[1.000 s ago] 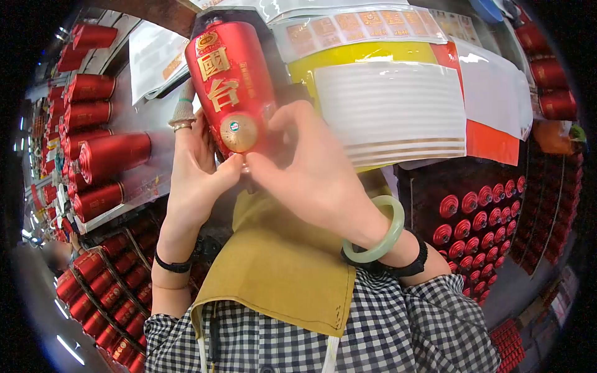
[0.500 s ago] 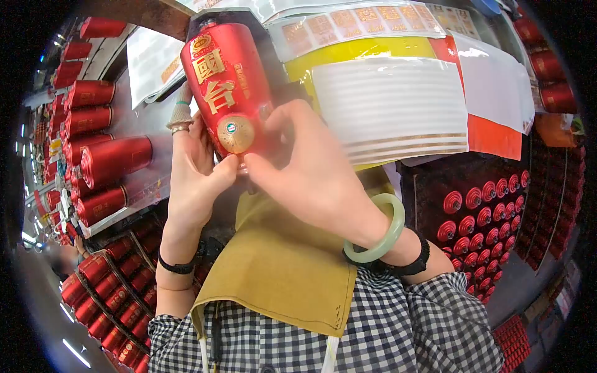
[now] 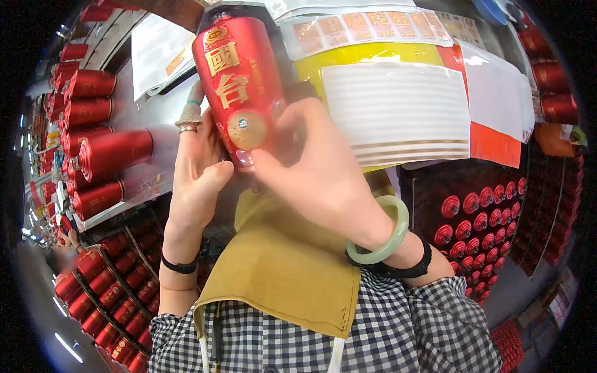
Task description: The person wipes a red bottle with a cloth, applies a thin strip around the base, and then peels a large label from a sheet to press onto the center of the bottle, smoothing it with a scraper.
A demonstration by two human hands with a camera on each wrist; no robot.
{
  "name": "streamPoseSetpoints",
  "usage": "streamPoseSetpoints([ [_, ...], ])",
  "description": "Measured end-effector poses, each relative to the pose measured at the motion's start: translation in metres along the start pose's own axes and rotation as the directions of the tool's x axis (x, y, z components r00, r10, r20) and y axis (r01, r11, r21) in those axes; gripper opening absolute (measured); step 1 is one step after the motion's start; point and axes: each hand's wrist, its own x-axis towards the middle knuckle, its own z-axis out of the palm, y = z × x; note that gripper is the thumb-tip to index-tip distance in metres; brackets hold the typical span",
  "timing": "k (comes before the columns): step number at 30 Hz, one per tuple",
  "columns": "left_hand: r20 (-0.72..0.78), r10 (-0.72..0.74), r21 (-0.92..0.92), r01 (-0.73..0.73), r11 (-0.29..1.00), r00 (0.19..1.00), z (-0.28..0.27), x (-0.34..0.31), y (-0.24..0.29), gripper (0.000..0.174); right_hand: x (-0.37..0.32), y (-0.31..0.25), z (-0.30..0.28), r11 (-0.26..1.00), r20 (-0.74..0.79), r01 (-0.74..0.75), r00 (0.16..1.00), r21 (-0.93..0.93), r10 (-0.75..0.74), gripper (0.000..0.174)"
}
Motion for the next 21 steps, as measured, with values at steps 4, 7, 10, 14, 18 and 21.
streamPoseSetpoints([
  [4,-0.005,0.007,-0.002,-0.007,1.0,1.0,0.0,-0.001,-0.002,0.108,0.001,0.001,0.001,1.0,-0.002,0.018,1.0,-0.011,-0.018,0.041],
  [7,-0.005,0.024,-0.007,-0.024,1.0,1.0,-0.001,-0.002,-0.004,0.108,0.0,-0.003,-0.001,1.0,0.005,-0.009,1.0,-0.011,0.009,0.041],
  [10,-0.001,-0.002,0.006,0.002,1.0,1.0,-0.004,-0.003,-0.005,0.108,0.001,-0.004,-0.005,0.998,0.057,-0.045,0.997,0.042,0.042,0.041],
  [14,-0.016,-0.004,-0.067,0.003,0.998,1.0,-0.003,-0.004,-0.004,0.108,0.001,-0.003,-0.006,0.993,0.079,-0.058,0.996,0.101,0.05,0.037],
  [18,0.006,0.081,0.004,-0.081,0.997,0.997,0.001,-0.01,-0.013,0.115,-0.002,-0.013,-0.015,0.991,0.101,-0.095,0.991,0.09,0.085,0.034],
  [21,0.001,0.131,0.095,-0.131,0.987,0.991,-0.002,-0.015,-0.024,0.113,-0.002,-0.019,-0.024,0.999,0.077,-0.012,0.997,0.044,0.009,0.03],
])
